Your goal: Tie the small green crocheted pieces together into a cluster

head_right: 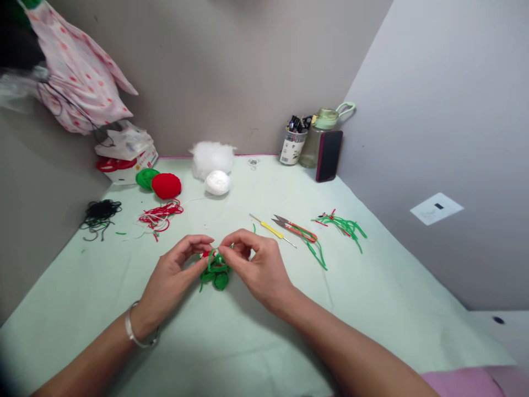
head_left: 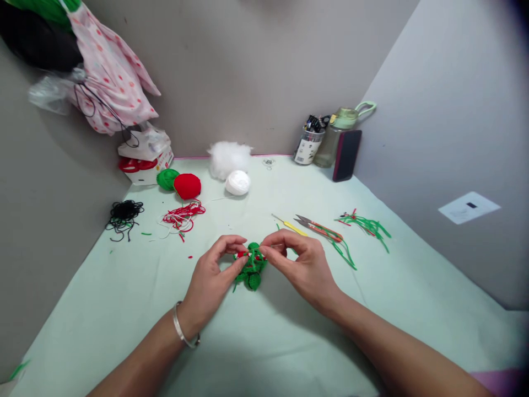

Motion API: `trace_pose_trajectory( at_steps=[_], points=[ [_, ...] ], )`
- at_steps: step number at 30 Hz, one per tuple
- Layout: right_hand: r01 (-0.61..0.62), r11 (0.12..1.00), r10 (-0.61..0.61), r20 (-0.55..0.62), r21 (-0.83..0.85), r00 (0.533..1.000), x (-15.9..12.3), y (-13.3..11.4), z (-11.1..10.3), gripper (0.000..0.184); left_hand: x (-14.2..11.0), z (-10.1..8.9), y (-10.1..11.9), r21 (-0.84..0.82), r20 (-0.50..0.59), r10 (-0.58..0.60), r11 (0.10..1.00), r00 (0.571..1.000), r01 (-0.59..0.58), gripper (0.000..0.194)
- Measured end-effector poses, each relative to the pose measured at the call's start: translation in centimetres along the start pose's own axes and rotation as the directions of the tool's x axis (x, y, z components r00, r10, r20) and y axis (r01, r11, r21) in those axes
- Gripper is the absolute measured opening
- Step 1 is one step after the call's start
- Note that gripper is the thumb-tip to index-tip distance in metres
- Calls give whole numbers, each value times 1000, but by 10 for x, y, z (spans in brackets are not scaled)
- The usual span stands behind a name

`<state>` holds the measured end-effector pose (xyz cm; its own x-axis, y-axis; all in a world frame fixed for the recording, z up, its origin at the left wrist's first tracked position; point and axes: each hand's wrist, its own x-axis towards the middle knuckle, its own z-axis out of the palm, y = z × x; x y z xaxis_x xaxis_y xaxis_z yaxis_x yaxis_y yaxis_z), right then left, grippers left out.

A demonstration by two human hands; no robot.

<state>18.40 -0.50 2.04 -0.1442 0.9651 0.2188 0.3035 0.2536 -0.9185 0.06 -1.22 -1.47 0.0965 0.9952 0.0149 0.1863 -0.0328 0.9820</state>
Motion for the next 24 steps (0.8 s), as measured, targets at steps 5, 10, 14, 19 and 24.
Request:
trace_pose_trajectory(
  at_steps=[5,10,14,19,24],
  points=[
    [60,997,-59,-21,56,998,2,-1,-1,9,0,0,-3,31,13,29,999,999,-30,18],
    [43,986,-44,2,161,999,2,-2,-2,10,0,0,-5,24,25,36,999,999,-36,15],
    [-58,947,38,70,315,997,2,-1,-1,11,0,0,-5,25,35,25,999,999,-25,15],
    [-272,793,127,290,545,949,5,2,-3,16,-1,1,-2,-38,43,14,999,999,-13,25],
    [-320,737,169,297,595,940,13,-1,-17,24,1,-3,-2,-29,-20,1,1000,1000,-1,26]
  ],
)
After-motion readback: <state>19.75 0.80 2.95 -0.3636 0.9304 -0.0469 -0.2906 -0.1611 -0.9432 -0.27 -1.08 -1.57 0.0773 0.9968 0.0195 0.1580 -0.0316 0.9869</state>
